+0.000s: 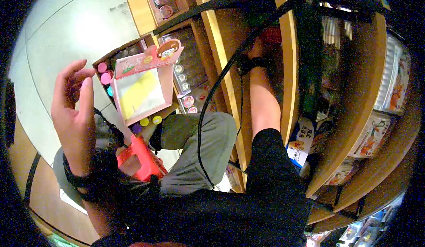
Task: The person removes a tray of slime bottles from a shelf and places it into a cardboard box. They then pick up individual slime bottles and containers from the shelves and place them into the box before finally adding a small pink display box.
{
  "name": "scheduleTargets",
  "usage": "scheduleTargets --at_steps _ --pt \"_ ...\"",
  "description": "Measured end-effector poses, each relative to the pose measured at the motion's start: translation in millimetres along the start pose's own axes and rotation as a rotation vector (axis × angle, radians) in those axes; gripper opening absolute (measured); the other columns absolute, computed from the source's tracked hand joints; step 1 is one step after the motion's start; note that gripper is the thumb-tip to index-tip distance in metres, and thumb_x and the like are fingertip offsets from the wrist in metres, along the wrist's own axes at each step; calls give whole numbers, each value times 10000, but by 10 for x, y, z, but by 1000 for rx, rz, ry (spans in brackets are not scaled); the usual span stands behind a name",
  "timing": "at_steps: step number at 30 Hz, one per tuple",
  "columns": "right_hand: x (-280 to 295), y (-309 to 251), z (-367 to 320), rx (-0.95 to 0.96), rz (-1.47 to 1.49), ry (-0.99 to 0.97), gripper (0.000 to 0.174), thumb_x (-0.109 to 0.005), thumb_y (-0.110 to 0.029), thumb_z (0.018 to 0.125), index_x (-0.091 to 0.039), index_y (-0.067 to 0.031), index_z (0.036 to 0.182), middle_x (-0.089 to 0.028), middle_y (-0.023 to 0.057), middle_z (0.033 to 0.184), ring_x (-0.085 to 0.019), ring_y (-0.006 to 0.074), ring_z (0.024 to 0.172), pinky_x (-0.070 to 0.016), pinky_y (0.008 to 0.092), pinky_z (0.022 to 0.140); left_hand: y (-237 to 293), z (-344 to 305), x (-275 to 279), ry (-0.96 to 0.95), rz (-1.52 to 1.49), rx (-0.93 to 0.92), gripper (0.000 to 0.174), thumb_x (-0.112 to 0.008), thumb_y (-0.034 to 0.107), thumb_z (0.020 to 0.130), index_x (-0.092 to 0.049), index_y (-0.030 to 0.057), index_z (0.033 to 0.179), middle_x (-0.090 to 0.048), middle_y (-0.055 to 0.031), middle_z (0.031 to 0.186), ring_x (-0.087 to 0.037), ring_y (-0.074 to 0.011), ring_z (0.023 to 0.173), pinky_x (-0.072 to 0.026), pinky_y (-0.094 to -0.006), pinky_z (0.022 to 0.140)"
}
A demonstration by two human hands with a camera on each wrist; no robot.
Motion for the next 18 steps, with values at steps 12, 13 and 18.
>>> scheduleTargets --at_steps 12,13,18 --pt "282 -372 190 -644 326 89 431 -675 -376 771 -630 33 898 -650 97 871 -589 233 778 -464 361 727 -34 -41 -19 -72 -27 54 243 -509 20 839 -548 0 1078 -607 -95 943 -566 -146 866 -434 -260 776" --pt "227 -184 243 -657 175 -45 436 -673 -386 774 -629 30 898 -649 94 868 -589 233 778 -465 362 726 -23 -43 -15 -79 -11 69 244 -507 18 839 -547 -3 1079 -607 -96 945 -566 -146 870 -433 -260 779" --pt "113 -196 233 -498 -45 10 443 -644 -355 798 -574 27 1010 -598 125 1021 -551 241 902 -447 364 786 -22 -28 -15 -86 7 76 244 -505 16 840 -545 -9 1080 -603 -99 949 -564 -148 878 -431 -259 781"
Point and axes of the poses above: each hand's wrist, its own z-axis towards the middle knuckle, its own x-axis out of the back of the hand, y = z × x, the point moved 2 cm from there along z, towards the middle knuckle
